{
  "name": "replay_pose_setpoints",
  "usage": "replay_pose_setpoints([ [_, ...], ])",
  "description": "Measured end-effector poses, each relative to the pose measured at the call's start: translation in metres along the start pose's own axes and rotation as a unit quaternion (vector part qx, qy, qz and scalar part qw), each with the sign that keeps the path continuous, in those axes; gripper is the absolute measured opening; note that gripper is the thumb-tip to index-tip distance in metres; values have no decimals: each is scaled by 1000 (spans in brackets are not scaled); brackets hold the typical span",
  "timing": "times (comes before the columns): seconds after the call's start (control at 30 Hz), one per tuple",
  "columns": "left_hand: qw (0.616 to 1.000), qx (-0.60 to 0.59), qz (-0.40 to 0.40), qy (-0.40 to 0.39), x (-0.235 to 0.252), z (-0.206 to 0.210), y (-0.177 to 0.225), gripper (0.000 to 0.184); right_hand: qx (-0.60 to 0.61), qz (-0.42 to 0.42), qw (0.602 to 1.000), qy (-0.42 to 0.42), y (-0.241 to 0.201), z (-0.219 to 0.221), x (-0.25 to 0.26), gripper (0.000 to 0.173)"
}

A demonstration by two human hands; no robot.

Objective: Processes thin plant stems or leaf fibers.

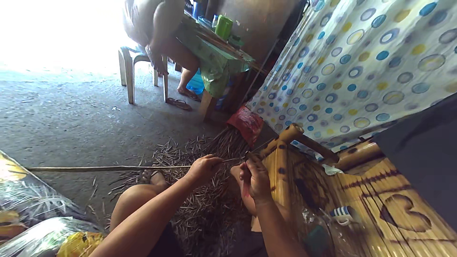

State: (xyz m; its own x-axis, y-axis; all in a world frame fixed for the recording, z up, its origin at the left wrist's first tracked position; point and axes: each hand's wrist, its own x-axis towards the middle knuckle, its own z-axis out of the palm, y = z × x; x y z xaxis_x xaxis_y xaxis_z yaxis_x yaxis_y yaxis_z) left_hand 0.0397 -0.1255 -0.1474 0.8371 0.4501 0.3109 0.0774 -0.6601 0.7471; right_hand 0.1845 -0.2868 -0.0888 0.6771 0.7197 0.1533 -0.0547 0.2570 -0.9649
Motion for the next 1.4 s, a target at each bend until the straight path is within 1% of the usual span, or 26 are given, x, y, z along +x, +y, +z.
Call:
replay_pose_setpoints([
  [0.07,1000,16,5,-9,0,-3,-5,34,9,-1,1000,3,-5,-2,3,35],
  [0.13,999,48,26,-6,1,-5,-7,34,22,-5,1000,-2,-8,-9,11,35],
  [0.2,995,86,48,3,1,-4,-4,34,39,-10,999,-24,-6,-18,17,35],
  [0.3,989,118,71,52,5,3,-3,34,47,-4,997,-69,5,-18,23,36],
  [0.37,986,124,74,84,11,6,-3,33,39,9,996,-80,12,-11,28,38],
  [0.47,985,131,49,103,23,9,2,36,24,59,997,-38,20,-2,36,38],
  [0.53,983,139,42,110,31,13,3,37,30,80,996,-23,26,-2,45,31],
  [0.6,982,139,50,120,36,20,-3,32,29,91,995,-22,31,-6,54,27],
  [0.73,980,128,64,138,42,33,-24,27,29,104,993,-41,39,-16,67,28],
  [0.87,965,161,130,164,49,33,-40,25,-11,86,993,-77,47,-21,73,28],
  [0.97,962,149,151,172,49,34,-45,24,-39,79,990,-106,56,-22,72,27],
  [1.03,970,127,132,160,47,38,-45,26,-47,86,988,-117,63,-24,71,27],
  [1.1,982,86,91,145,46,42,-40,25,-51,98,987,-118,69,-26,69,27],
  [1.2,991,27,33,129,48,45,-33,28,-55,79,988,-117,73,-31,73,27],
  [1.3,992,-19,-20,122,50,46,-29,26,-66,70,988,-123,74,-36,75,26],
  [1.37,992,-17,-31,119,50,43,-28,24,-64,74,987,-126,76,-38,75,26],
  [1.4,993,2,-22,120,49,42,-29,23,-60,76,987,-125,77,-38,74,26],
])
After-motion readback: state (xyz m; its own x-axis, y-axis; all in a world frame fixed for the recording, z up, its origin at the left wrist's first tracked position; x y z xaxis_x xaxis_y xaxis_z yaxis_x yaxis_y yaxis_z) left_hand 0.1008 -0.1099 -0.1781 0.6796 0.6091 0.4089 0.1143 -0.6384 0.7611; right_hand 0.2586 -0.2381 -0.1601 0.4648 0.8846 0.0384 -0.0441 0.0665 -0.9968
